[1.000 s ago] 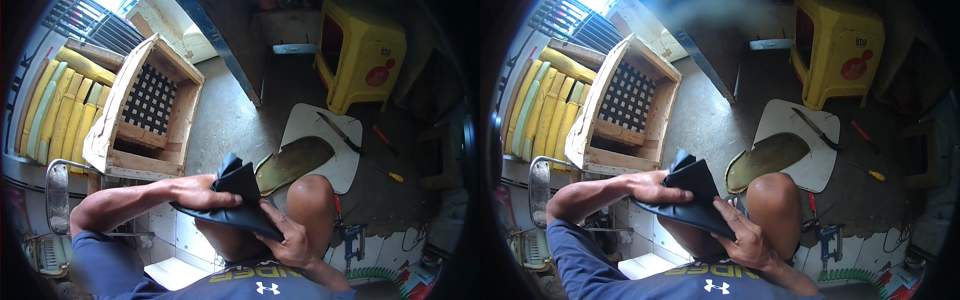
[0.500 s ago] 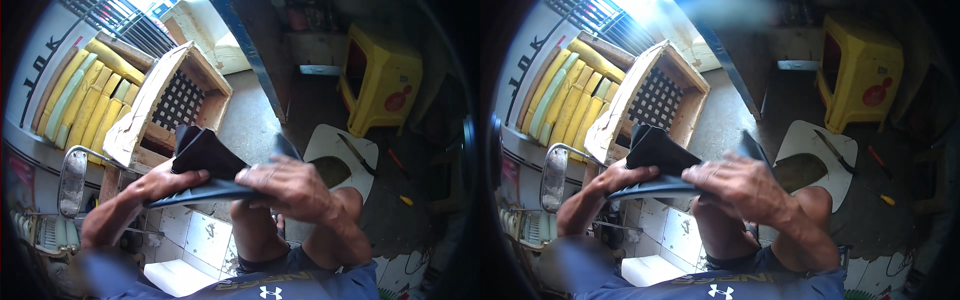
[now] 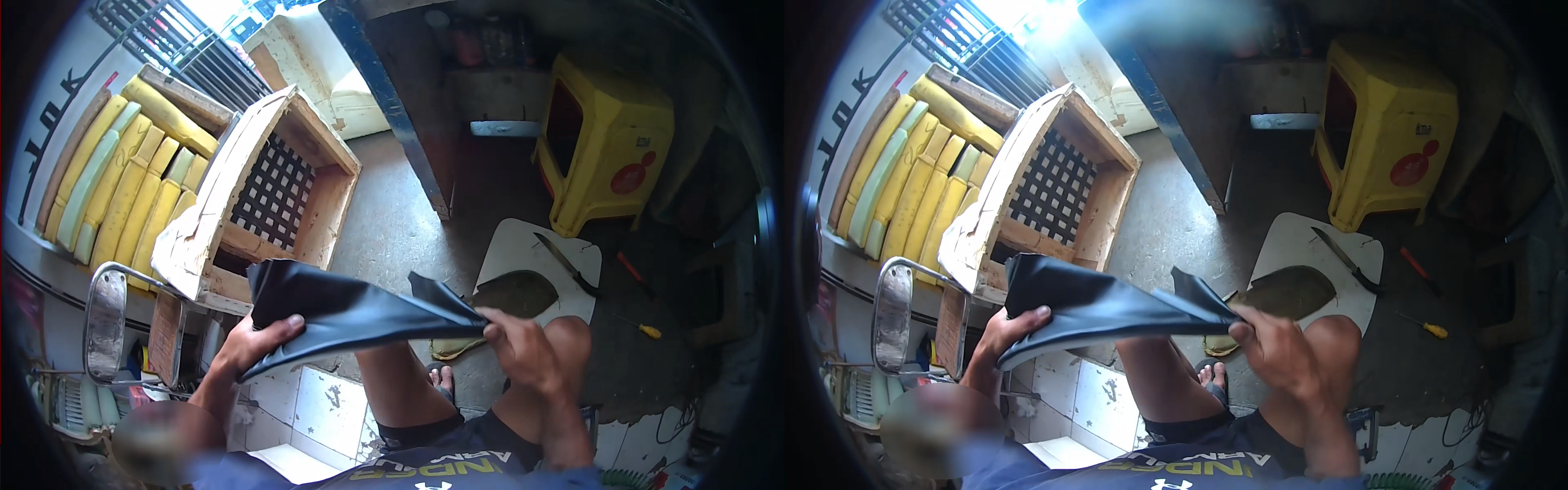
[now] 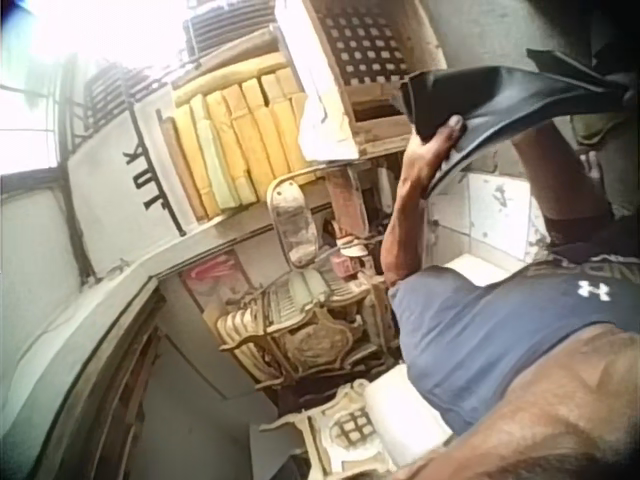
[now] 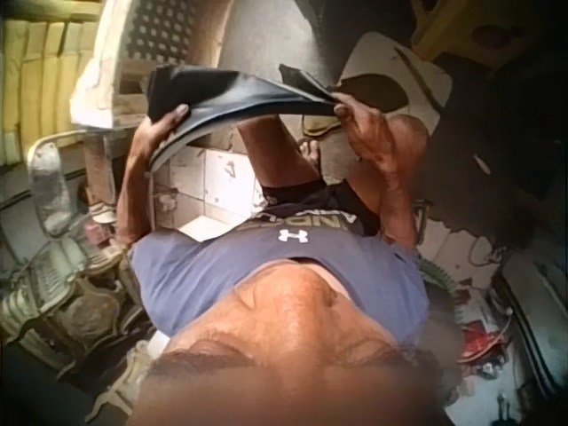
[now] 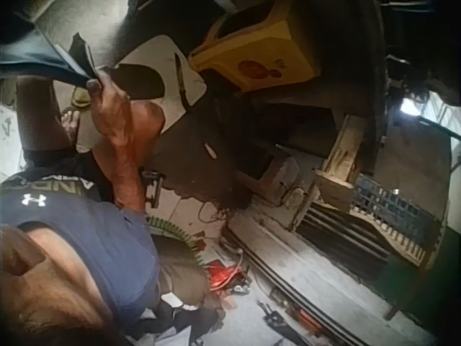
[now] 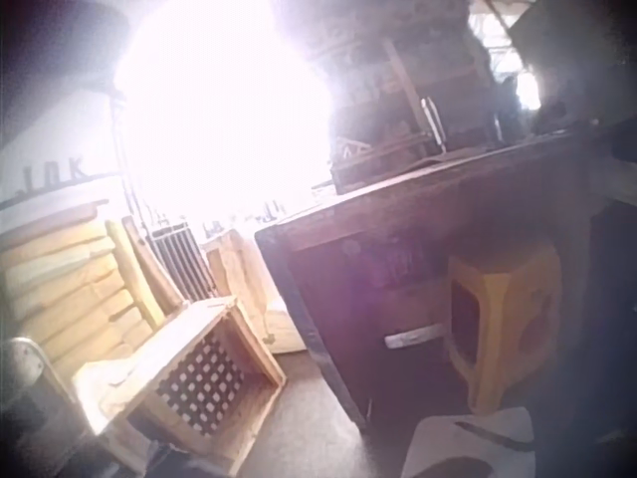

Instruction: The person stretches a piece of synthetic leather over a furniture component, secures it with a pneumatic stapler, and trims the excess material with a utility knife.

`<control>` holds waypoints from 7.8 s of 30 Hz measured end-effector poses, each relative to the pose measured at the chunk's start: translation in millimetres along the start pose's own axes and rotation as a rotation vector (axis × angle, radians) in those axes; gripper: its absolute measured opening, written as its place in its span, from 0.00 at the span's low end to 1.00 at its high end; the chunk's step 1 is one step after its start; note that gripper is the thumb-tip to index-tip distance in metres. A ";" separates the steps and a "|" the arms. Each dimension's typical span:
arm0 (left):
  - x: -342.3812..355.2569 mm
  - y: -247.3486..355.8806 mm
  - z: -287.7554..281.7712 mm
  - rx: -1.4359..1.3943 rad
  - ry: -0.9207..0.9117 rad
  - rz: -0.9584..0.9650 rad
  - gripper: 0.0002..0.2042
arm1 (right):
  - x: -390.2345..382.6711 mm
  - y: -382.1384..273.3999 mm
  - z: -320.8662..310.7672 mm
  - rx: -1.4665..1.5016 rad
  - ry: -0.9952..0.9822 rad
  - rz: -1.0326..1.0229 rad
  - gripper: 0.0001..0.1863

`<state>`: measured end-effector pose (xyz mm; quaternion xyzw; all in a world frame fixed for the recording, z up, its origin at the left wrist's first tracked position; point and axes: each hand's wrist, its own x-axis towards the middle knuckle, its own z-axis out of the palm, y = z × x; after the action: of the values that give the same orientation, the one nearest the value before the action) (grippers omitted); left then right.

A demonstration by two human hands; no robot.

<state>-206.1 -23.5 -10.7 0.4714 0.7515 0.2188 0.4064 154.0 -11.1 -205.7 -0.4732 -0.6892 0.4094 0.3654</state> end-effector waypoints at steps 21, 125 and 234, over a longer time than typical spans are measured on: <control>-1.2 22.6 12.0 0.097 -0.227 -0.030 0.33 | -50.9 -19.1 97.6 -0.549 0.562 -0.568 0.40; 20.6 -32.6 304.2 0.290 0.130 0.983 0.21 | -142.0 -70.1 -77.9 -0.383 -0.004 0.301 0.28; 16.5 -30.6 232.1 0.371 -0.583 0.954 0.25 | -178.4 -54.4 -26.1 -0.416 0.305 0.300 0.19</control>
<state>-36.5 -35.6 -172.3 0.8614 0.3394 0.1037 0.3634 208.9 -187.0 -166.5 -0.6904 -0.6179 0.2330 0.2952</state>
